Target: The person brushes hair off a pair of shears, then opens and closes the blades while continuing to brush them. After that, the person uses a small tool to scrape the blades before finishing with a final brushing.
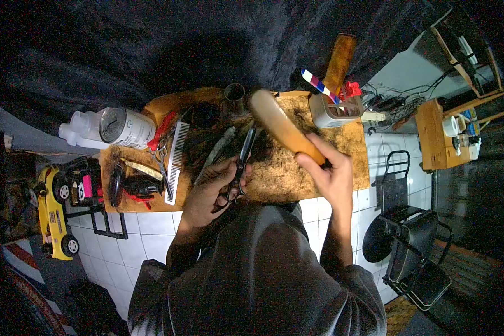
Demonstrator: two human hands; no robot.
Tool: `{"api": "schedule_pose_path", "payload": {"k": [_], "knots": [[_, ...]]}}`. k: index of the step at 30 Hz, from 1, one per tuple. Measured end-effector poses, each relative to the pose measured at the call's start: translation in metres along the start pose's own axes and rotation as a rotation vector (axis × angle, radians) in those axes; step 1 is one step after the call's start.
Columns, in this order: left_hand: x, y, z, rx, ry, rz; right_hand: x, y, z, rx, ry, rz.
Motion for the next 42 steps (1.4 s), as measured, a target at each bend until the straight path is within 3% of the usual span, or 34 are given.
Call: {"api": "schedule_pose_path", "payload": {"k": [2, 4, 6, 9, 12, 15, 19, 20, 22, 23, 25, 26, 28, 30, 32, 36, 38, 39, 42], "knots": [[-0.004, -0.005, -0.005, 0.015, 0.016, 0.025, 0.008, -0.005, 0.005, 0.035, -0.09, -0.191], [-0.006, 0.017, 0.005, 0.043, 0.081, 0.132, 0.018, -0.006, 0.0, 0.107, -0.082, -0.531], [-0.005, 0.021, 0.009, 0.019, 0.113, 0.156, 0.018, 0.002, -0.009, 0.219, -0.15, -0.643], [-0.004, 0.005, 0.0, -0.222, 0.085, 0.036, 0.01, -0.002, 0.013, 0.112, -0.015, -0.384], [0.0, 0.011, 0.006, -0.153, -0.025, 0.027, 0.003, 0.001, 0.008, 0.065, 0.005, 0.043], [-0.002, 0.016, 0.004, -0.099, 0.009, 0.029, -0.004, -0.004, 0.01, -0.02, 0.062, -0.015], [-0.009, 0.008, -0.003, -0.112, 0.208, -0.007, 0.011, -0.001, 0.018, -0.136, 0.04, -0.546], [-0.009, 0.008, -0.003, -0.121, 0.175, 0.032, 0.015, -0.002, 0.013, 0.026, -0.068, -0.646], [-0.01, 0.017, 0.005, -0.139, 0.107, 0.107, 0.016, 0.004, 0.003, 0.031, 0.078, -0.811], [-0.009, 0.01, -0.005, -0.02, 0.115, 0.066, 0.017, 0.004, 0.006, 0.109, -0.001, -0.658], [-0.007, 0.001, -0.011, -0.129, 0.152, 0.037, 0.008, 0.002, 0.018, 0.048, 0.047, -0.491], [-0.006, -0.007, -0.007, -0.319, 0.068, -0.025, 0.005, 0.002, 0.022, -0.022, 0.066, -0.409], [-0.003, 0.006, -0.001, -0.244, 0.073, 0.042, 0.002, 0.007, 0.019, 0.015, 0.055, -0.103], [-0.001, 0.008, 0.001, -0.197, 0.036, 0.047, 0.001, 0.009, 0.01, -0.051, 0.077, -0.039], [0.001, 0.0, 0.002, -0.18, -0.036, -0.004, 0.006, 0.009, 0.012, -0.086, 0.017, -0.185], [-0.004, 0.006, -0.003, -0.255, 0.245, 0.093, 0.027, 0.012, -0.008, 0.029, -0.012, -0.614], [-0.01, 0.003, -0.004, -0.288, 0.23, 0.154, 0.028, 0.019, -0.016, 0.157, -0.3, -0.67], [-0.008, 0.002, -0.005, -0.229, 0.2, 0.175, 0.029, 0.019, -0.022, 0.22, -0.302, -0.64], [0.013, -0.001, -0.01, -0.074, 0.146, 0.155, 0.027, 0.01, -0.011, 0.24, 0.021, -0.462]]}}
Point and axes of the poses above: each hand's wrist, its own x-axis away from the middle knuckle, its own y-axis out of the palm, z = x × y, the point moved 1 cm from there along -x, towards the middle knuckle, and after that the axes turned 13 degrees about y, right-handed, at the moved point
